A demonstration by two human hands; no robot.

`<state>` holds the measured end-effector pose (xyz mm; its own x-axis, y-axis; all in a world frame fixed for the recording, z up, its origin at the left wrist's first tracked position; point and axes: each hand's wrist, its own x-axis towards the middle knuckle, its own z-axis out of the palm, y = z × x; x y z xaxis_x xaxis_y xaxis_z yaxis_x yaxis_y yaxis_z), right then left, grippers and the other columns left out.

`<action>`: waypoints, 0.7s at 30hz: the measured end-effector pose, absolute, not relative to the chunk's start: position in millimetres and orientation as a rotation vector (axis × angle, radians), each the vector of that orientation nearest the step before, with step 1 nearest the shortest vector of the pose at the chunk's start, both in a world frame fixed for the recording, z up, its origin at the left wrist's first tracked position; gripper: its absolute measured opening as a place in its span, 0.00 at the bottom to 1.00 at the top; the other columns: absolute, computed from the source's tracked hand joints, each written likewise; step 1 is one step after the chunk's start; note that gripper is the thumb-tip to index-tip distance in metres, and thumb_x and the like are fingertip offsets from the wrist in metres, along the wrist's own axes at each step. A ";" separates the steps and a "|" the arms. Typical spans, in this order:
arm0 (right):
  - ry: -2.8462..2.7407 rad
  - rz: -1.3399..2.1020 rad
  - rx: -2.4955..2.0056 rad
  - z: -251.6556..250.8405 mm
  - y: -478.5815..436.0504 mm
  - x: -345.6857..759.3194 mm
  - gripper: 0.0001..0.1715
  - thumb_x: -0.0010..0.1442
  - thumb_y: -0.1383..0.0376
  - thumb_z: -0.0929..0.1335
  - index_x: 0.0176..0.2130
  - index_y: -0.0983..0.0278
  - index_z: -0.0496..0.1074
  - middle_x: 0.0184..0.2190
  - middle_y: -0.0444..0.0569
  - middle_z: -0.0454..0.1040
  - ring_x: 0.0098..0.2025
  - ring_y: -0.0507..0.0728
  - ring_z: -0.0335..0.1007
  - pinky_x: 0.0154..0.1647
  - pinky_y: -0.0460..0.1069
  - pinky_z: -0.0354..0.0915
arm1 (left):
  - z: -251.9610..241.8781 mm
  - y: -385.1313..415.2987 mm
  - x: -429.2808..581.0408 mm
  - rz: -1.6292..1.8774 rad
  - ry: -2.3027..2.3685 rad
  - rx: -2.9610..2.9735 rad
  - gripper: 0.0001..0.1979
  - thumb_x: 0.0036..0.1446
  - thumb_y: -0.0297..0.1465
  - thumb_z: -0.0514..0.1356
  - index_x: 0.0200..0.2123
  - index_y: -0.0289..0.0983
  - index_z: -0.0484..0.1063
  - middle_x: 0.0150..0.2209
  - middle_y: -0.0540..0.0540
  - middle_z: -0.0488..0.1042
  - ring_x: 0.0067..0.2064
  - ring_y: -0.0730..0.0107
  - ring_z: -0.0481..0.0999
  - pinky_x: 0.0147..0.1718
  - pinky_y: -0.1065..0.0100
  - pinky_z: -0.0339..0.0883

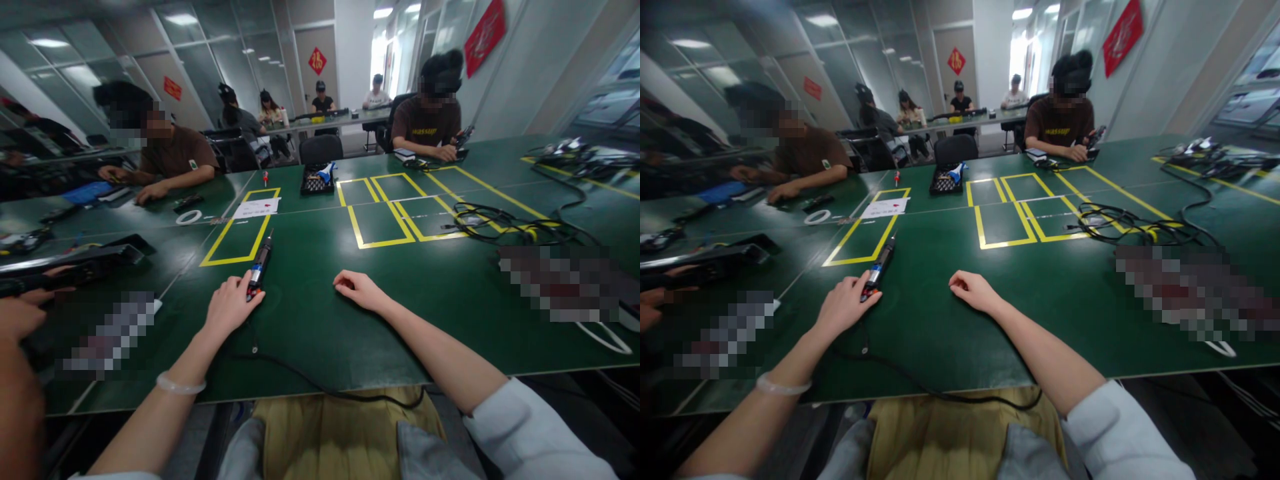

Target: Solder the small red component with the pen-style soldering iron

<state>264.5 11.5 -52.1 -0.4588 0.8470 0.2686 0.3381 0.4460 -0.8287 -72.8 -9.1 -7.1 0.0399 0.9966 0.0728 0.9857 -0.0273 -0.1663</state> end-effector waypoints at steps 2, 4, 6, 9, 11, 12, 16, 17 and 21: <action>-2.014 0.923 -0.994 -52.1 11.3 265.0 0.06 0.59 0.66 0.65 0.37 0.64 0.72 0.29 0.44 0.72 0.29 0.51 0.65 0.32 0.46 0.60 | -8.3 -7.3 -102.0 0.132 -2.095 -2.078 0.35 0.60 0.51 0.43 0.64 0.36 0.54 0.52 0.34 0.64 0.49 0.47 0.68 0.46 0.56 0.61; -2.019 0.919 -0.999 -52.1 11.1 265.3 0.06 0.59 0.66 0.65 0.37 0.64 0.72 0.28 0.44 0.72 0.29 0.51 0.65 0.32 0.46 0.60 | -8.7 -4.6 -128.9 0.171 -2.131 -2.027 0.36 0.60 0.52 0.43 0.64 0.36 0.54 0.53 0.33 0.64 0.50 0.46 0.67 0.47 0.55 0.60; -2.026 0.918 -0.998 -52.2 11.0 265.3 0.06 0.59 0.66 0.65 0.37 0.64 0.72 0.28 0.44 0.71 0.29 0.51 0.65 0.32 0.46 0.60 | -8.2 -1.1 -152.2 0.210 -2.177 -1.981 0.35 0.60 0.52 0.44 0.63 0.36 0.54 0.54 0.33 0.64 0.51 0.46 0.67 0.48 0.56 0.59; -2.034 0.920 -0.992 -52.2 11.1 264.8 0.06 0.59 0.67 0.65 0.37 0.64 0.72 0.28 0.44 0.72 0.30 0.52 0.65 0.32 0.46 0.61 | -6.6 3.2 -176.8 0.253 -2.222 -1.901 0.34 0.59 0.51 0.47 0.62 0.37 0.55 0.53 0.37 0.66 0.50 0.49 0.67 0.48 0.57 0.58; -2.036 0.923 -0.992 -51.9 11.2 264.6 0.06 0.59 0.67 0.65 0.37 0.64 0.72 0.29 0.44 0.72 0.30 0.52 0.66 0.32 0.46 0.61 | -6.1 3.3 -184.2 0.222 -2.182 -1.863 0.33 0.58 0.51 0.50 0.60 0.37 0.58 0.51 0.39 0.69 0.49 0.50 0.68 0.47 0.58 0.59; -2.036 0.926 -0.993 -51.7 11.1 264.5 0.06 0.59 0.67 0.65 0.37 0.64 0.72 0.29 0.45 0.72 0.30 0.52 0.66 0.32 0.46 0.61 | -5.9 2.2 -185.0 0.184 -2.139 -1.851 0.32 0.58 0.50 0.51 0.58 0.36 0.60 0.49 0.39 0.70 0.49 0.50 0.68 0.47 0.58 0.59; -2.044 0.926 -0.997 -51.1 10.9 264.1 0.06 0.58 0.67 0.65 0.36 0.64 0.72 0.29 0.45 0.73 0.31 0.52 0.66 0.33 0.46 0.62 | -3.7 -7.3 -175.1 0.042 -2.030 -1.850 0.24 0.59 0.47 0.50 0.46 0.34 0.68 0.45 0.37 0.71 0.44 0.53 0.71 0.41 0.61 0.62; -2.045 0.922 -1.000 -51.2 10.9 263.9 0.06 0.58 0.67 0.65 0.36 0.64 0.72 0.29 0.45 0.73 0.31 0.52 0.66 0.33 0.46 0.62 | -2.0 -9.5 -170.8 0.028 -2.043 -1.856 0.22 0.59 0.47 0.48 0.42 0.34 0.69 0.44 0.37 0.71 0.42 0.53 0.72 0.39 0.61 0.63; -2.048 0.912 -1.006 -52.1 11.2 262.9 0.06 0.59 0.67 0.65 0.36 0.64 0.73 0.29 0.45 0.73 0.31 0.52 0.66 0.33 0.46 0.61 | 7.7 -9.8 -146.0 -0.094 -2.174 -1.845 0.22 0.61 0.45 0.44 0.40 0.35 0.70 0.42 0.37 0.73 0.41 0.51 0.73 0.38 0.59 0.64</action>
<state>262.9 11.2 -52.1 -0.4771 0.8404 0.2571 0.3709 0.4578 -0.8080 -146.0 -9.8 7.7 -0.1399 0.9558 0.2586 0.9746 0.1791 -0.1348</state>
